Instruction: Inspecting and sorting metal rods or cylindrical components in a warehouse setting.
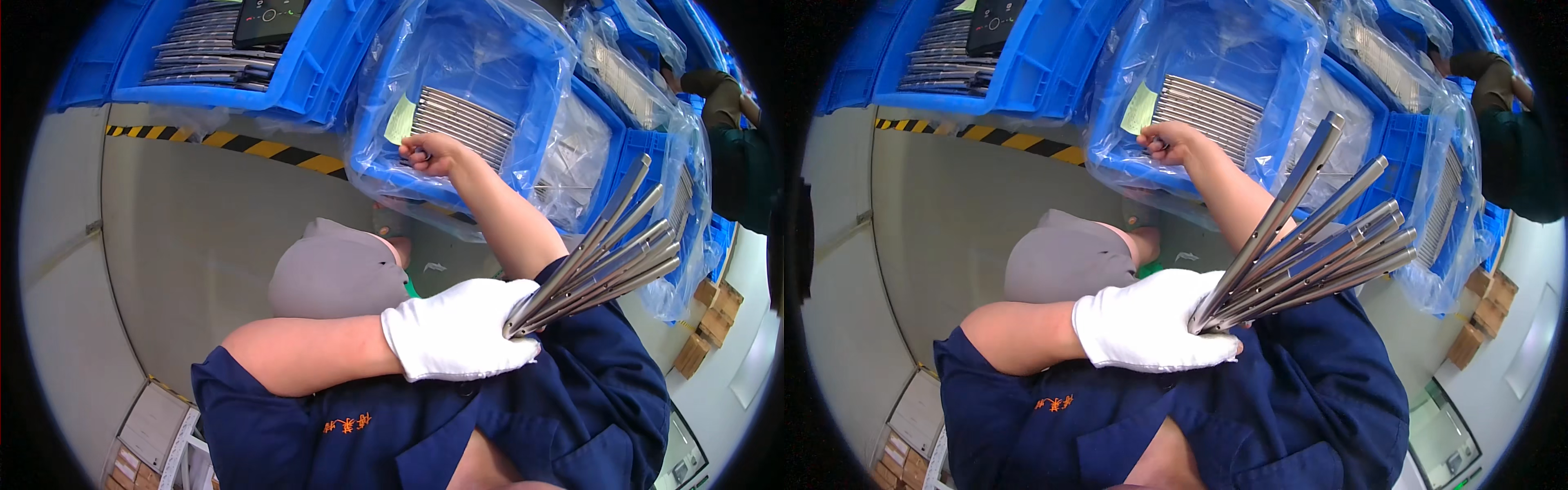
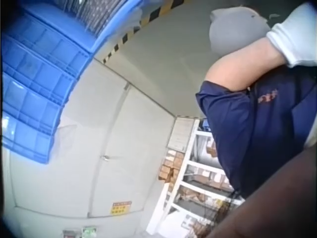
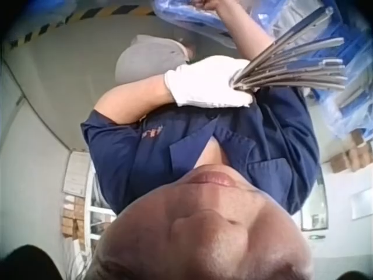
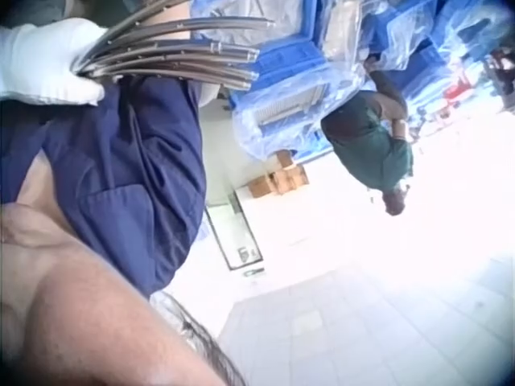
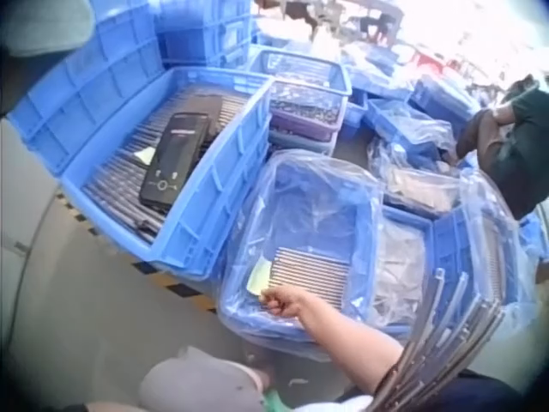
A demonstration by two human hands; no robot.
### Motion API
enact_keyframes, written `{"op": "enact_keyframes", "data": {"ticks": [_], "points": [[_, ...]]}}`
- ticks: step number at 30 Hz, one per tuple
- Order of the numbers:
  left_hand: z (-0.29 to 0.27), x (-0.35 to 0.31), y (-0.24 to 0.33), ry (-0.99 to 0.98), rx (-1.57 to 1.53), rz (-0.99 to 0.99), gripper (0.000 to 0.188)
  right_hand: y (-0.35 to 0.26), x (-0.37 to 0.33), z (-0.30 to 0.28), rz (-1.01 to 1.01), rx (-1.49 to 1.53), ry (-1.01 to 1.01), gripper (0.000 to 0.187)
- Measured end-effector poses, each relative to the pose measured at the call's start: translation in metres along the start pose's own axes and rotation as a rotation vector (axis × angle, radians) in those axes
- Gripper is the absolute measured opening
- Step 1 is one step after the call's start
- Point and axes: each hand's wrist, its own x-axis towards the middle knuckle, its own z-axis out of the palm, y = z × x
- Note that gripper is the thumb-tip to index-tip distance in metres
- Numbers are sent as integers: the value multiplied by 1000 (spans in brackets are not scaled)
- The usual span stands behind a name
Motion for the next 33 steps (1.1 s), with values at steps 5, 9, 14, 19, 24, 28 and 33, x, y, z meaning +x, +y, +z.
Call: {"op": "enact_keyframes", "data": {"ticks": [5,9,14,19,24,28,33], "points": [[0,6,3,32,133,15,39,0,-27,-8,-134,-771,279,21],[-21,21,18,250,502,140,34,-11,-104,-24,-577,-1361,249,34],[-107,64,7,608,1245,225,11,15,-255,-45,-766,-946,684,31],[-182,127,-28,614,1691,-20,11,71,-326,-61,-900,-609,799,26],[-222,184,-81,425,1789,-23,11,105,-337,-88,-911,-509,899,25],[-235,211,-112,248,1811,-23,18,114,-343,-98,-879,-480,917,25],[-233,238,-125,163,1708,-132,25,117,-342,-106,-842,-481,897,25]]}}
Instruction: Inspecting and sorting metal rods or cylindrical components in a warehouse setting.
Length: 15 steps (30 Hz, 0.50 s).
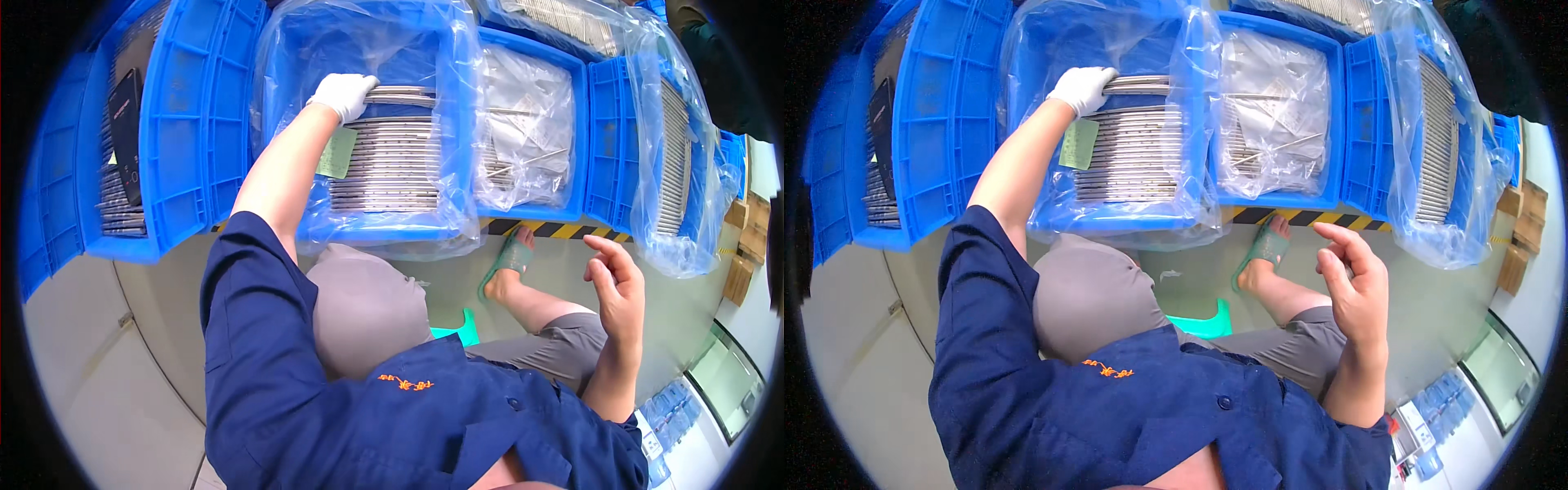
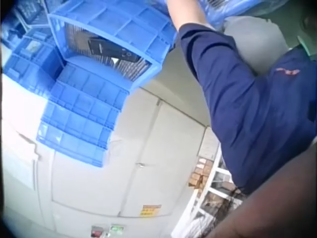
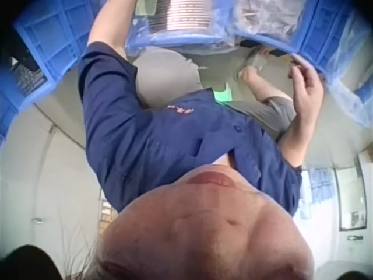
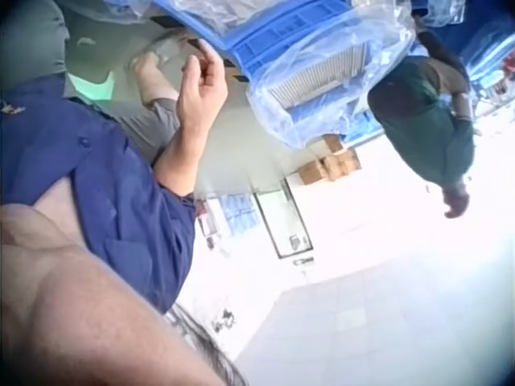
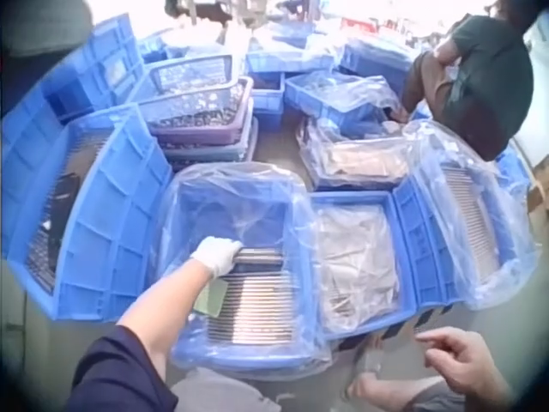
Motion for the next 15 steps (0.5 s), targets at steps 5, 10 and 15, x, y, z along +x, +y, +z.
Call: {"op": "enact_keyframes", "data": {"ticks": [5,10,15], "points": [[-7,-1,10,-25,-26,-85,50,-2,-3,2,-7,-1,-25,25],[10,-1,28,85,-35,-64,68,-3,-5,7,-13,-17,-54,26],[44,-9,39,184,52,-114,66,-6,-6,12,-31,-58,-68,26]]}}
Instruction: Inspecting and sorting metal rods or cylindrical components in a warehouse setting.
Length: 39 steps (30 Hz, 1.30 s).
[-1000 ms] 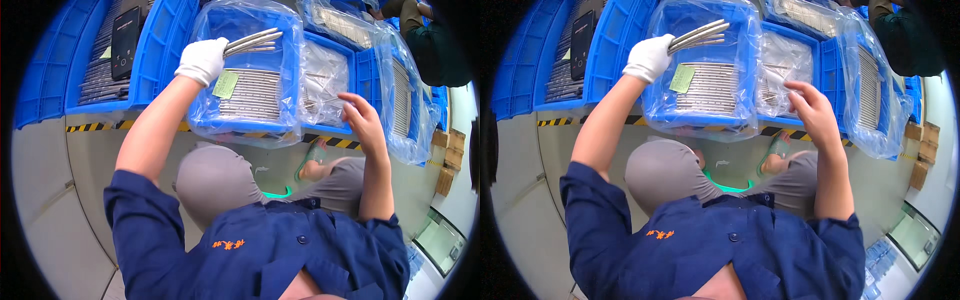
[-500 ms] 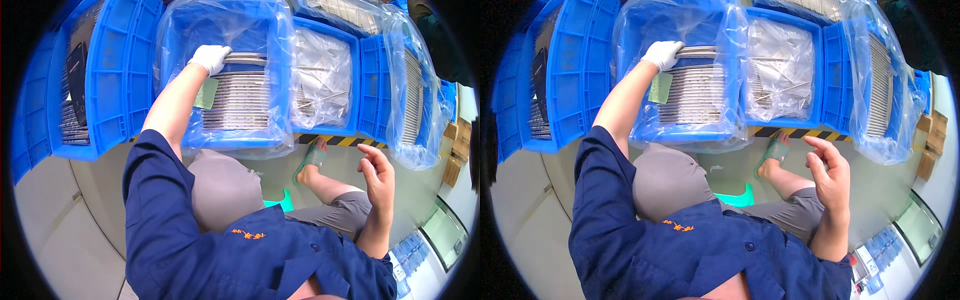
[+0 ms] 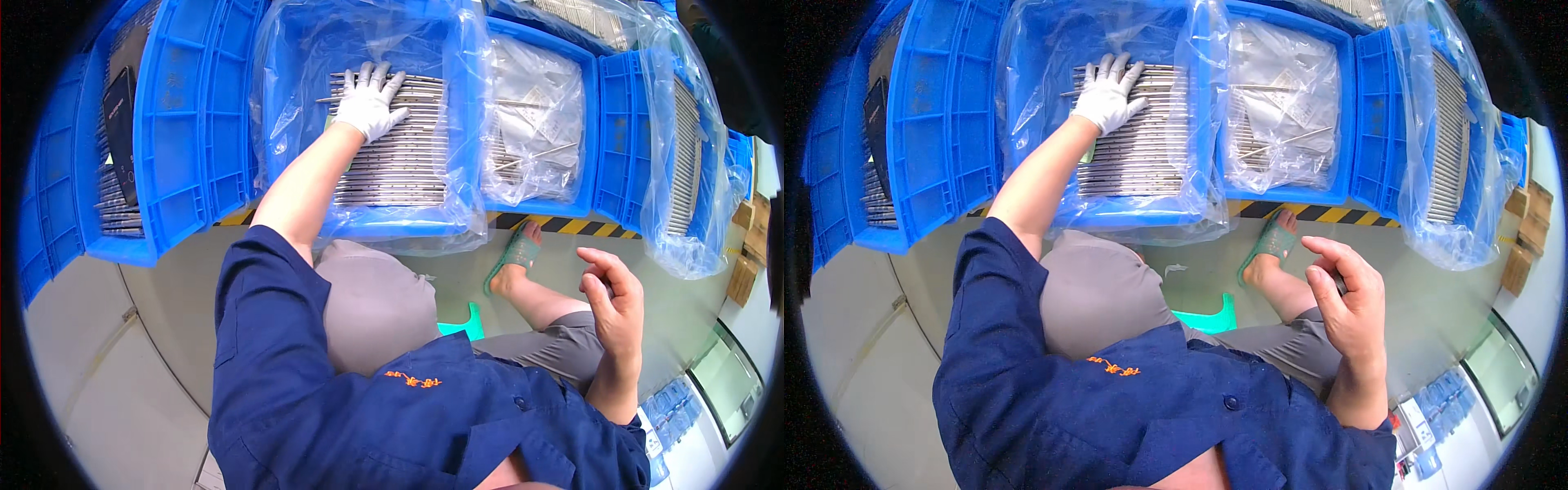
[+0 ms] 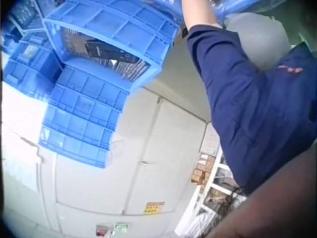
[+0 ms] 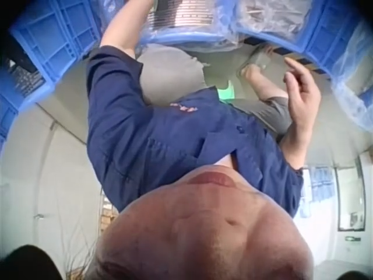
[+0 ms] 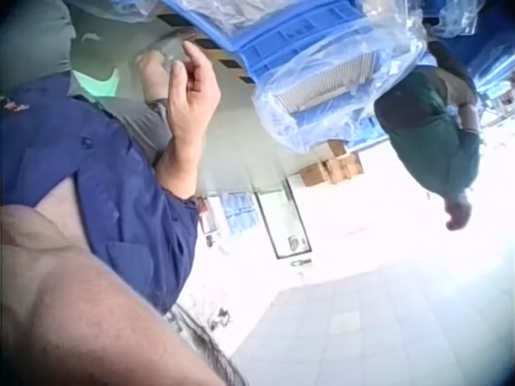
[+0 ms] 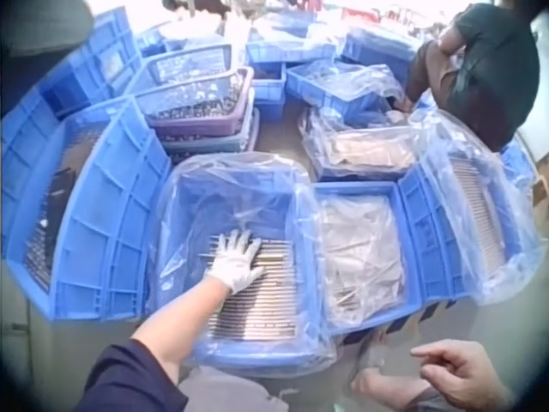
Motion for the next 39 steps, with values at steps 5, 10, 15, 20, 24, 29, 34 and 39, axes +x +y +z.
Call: {"op": "enact_keyframes", "data": {"ticks": [5,10,15,20,24,29,34,39], "points": [[5,4,9,56,-2,-36,67,-2,1,3,-40,-28,-27,26],[7,3,17,4,-13,-57,69,-4,1,7,-36,-28,-32,25],[3,5,25,20,-28,-58,73,-8,0,13,-51,-47,-62,25],[3,5,19,3,-83,-185,75,-2,0,8,-40,8,-22,25],[-20,-18,-23,173,-624,-842,65,-8,-2,3,-48,15,-25,25],[-27,-13,-31,69,-661,-863,59,-6,-4,-1,-58,23,-46,25],[-12,-4,-55,187,-570,-770,58,-5,-4,1,-57,56,-5,24],[-16,13,-54,1,-473,-796,53,-9,-2,1,-55,34,-52,23]]}}
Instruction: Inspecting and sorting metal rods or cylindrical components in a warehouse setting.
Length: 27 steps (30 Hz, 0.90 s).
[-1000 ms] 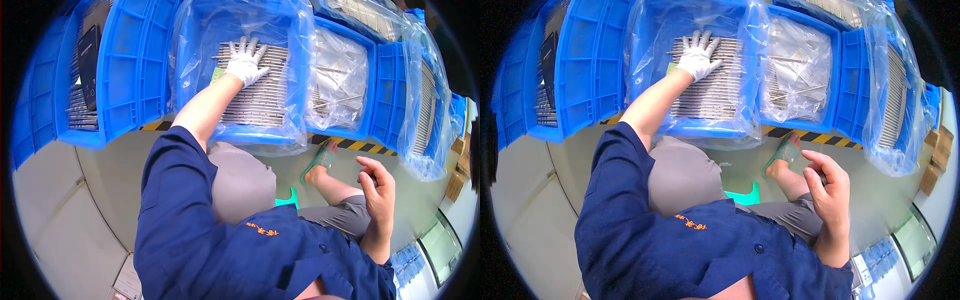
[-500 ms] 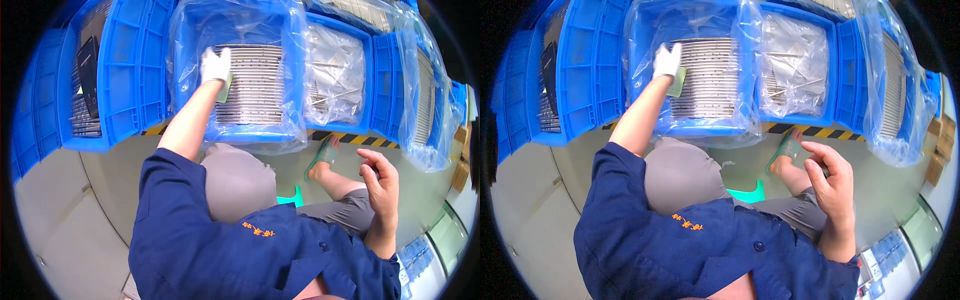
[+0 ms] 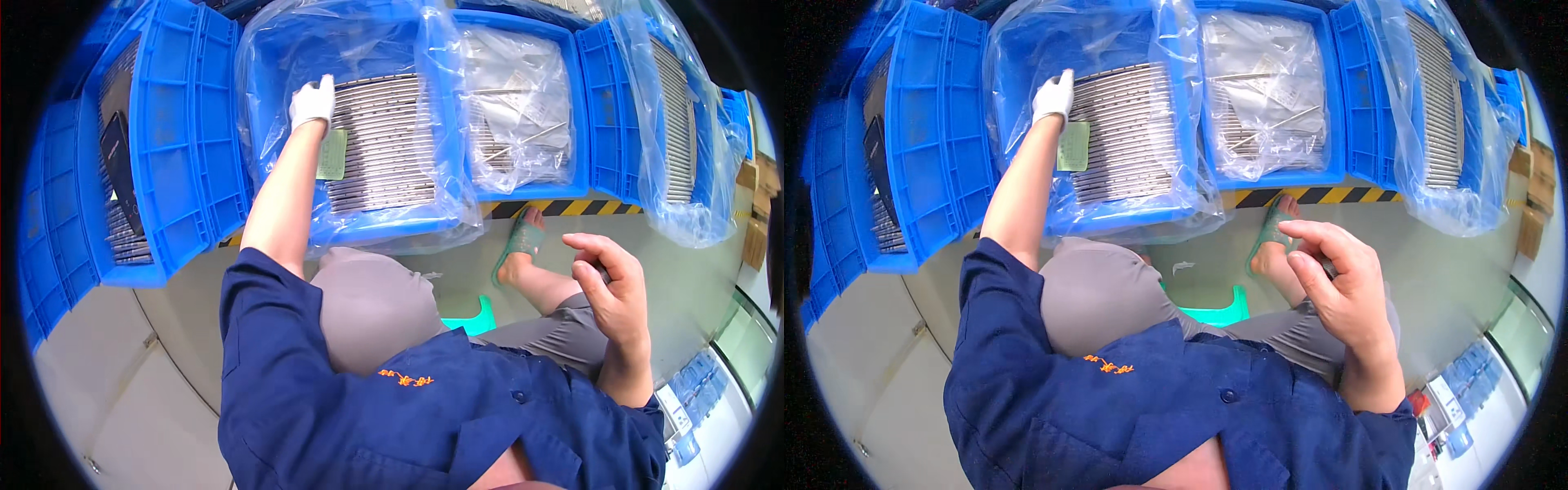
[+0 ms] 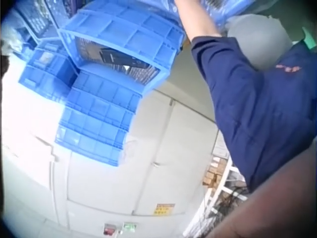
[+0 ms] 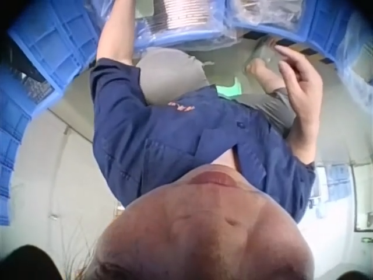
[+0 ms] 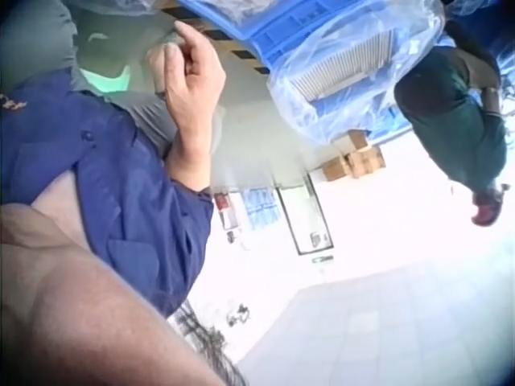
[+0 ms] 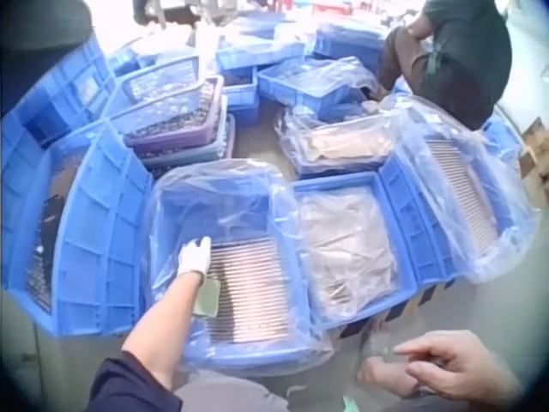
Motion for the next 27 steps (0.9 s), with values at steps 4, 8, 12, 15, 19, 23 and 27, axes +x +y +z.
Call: {"op": "enact_keyframes", "data": {"ticks": [4,8,12,15,19,23,27], "points": [[1,-14,12,130,63,191,51,-3,-2,-6,-53,-33,27,22],[21,-46,18,138,322,756,49,4,0,-2,-152,-35,-12,22],[42,-56,1,97,601,708,67,14,-2,1,-285,-94,66,23],[44,-56,17,135,639,708,67,17,-20,-6,-251,-120,126,22],[50,-59,10,138,655,673,68,21,-32,-12,-235,-81,156,20],[29,-62,18,-58,671,620,67,17,-40,-15,-288,-29,152,19],[4,-76,36,10,471,676,60,23,-55,-17,-447,-2,225,19]]}}
